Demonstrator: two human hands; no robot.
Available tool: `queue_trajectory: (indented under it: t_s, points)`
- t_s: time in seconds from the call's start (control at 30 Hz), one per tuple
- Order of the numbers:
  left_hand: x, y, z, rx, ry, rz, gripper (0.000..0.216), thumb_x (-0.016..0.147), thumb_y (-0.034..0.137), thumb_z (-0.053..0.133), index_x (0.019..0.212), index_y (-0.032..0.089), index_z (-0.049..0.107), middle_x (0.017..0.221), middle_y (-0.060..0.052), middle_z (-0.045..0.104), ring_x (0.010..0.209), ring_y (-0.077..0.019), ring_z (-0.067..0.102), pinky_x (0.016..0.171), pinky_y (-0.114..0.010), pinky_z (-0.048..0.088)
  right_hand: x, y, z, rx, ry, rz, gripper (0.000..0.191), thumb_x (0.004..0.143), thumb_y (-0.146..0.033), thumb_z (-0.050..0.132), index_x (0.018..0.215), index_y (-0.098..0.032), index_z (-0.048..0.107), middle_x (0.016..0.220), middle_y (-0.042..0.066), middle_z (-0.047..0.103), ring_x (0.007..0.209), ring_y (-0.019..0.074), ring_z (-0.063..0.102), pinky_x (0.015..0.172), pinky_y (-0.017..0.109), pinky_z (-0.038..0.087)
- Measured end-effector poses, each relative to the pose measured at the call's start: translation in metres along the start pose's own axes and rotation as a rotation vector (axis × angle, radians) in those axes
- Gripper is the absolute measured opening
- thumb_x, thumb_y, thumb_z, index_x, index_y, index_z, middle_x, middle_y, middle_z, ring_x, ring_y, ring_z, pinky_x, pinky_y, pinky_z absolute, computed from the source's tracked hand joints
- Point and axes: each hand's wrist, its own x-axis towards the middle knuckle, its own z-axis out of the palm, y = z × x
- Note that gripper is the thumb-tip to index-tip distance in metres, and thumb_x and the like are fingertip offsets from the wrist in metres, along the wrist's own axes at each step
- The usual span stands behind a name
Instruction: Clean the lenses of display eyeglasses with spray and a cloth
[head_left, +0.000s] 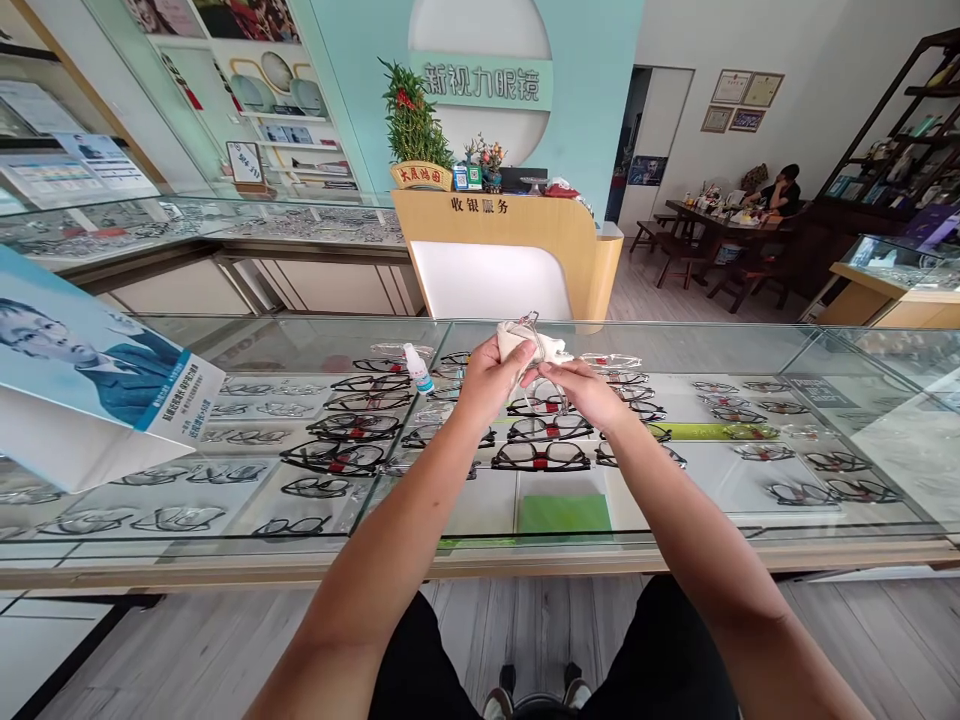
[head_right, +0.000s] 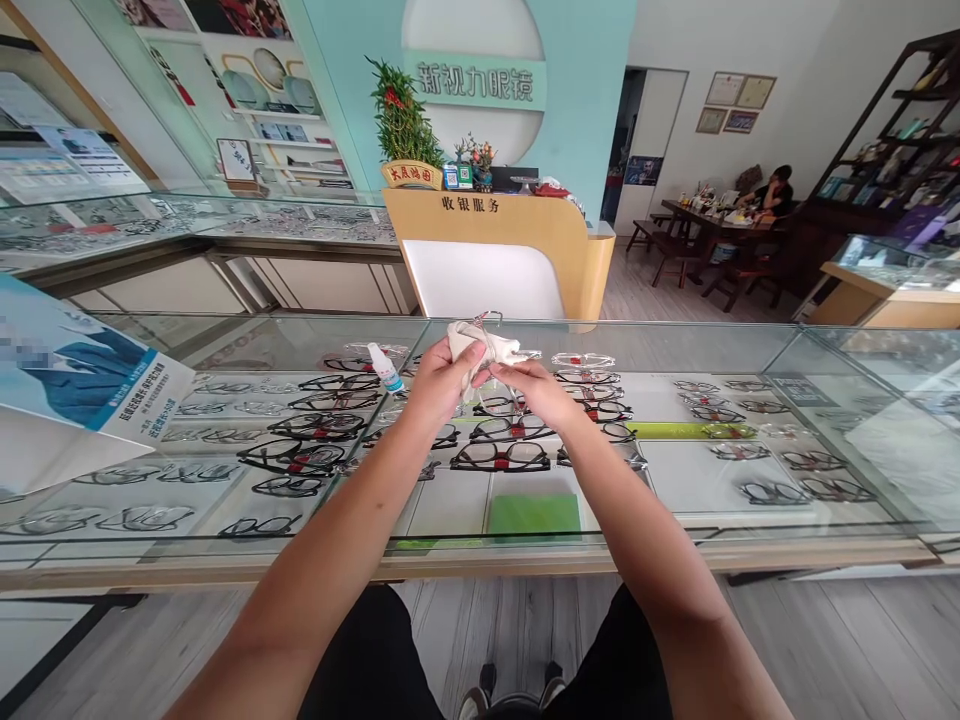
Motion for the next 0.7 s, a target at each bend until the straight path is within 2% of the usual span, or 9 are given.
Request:
queue_trajectory:
  t_s: [0.23,0.43,0.6,0.7]
  points:
    - [0.004,-0.017,-0.006,0.014,0.193,0.004,0.066,0.080,0.083,0.091,0.074,0.022,0.067,0.060,0.004,0.055,0.049,-0.0094,0.045,0.051,-0.030,0.038,-0.001,-0.007,0.007,-0.052,-0.010,-0.022,0.051,0.098,-0.077,0.077,0.093,-0.029,0.094,0.112,0.004,0.087,0.120,0.0325,0.074,0.125,0.048,0.047]
    - [0.002,-0.009,-0.001,-0.033,0.098,-0.075,0.071,0.076,0.085,0.094,0.070,0.023,0.060,0.049,0.006,0.049,0.039,-0.0089,0.041,0.048,-0.030,0.034,-0.003,-0.012,0.004,-0.236,-0.029,-0.047,0.058,0.099,-0.082,0.072,0.094,-0.030,0.094,0.086,0.004,0.077,0.123,0.0358,0.067,0.123,0.051,0.045]
    - [0.004,-0.006,-0.004,-0.046,0.026,-0.136,0.070,0.071,0.080,0.100,0.072,0.021,0.061,0.053,0.004,0.055,0.038,-0.0087,0.044,0.047,-0.029,0.033,0.001,-0.005,0.001,-0.270,-0.003,-0.077,0.057,0.095,-0.084,0.075,0.087,-0.031,0.093,0.102,0.006,0.082,0.129,0.0363,0.061,0.124,0.051,0.042]
    - [0.006,-0.006,-0.006,-0.043,0.002,-0.146,0.068,0.066,0.074,0.105,0.078,0.021,0.064,0.055,0.005,0.057,0.039,-0.0082,0.044,0.048,-0.029,0.033,0.003,-0.004,0.001,-0.254,0.012,-0.088,0.055,0.096,-0.081,0.075,0.084,-0.030,0.092,0.103,0.006,0.082,0.125,0.0345,0.063,0.123,0.050,0.042]
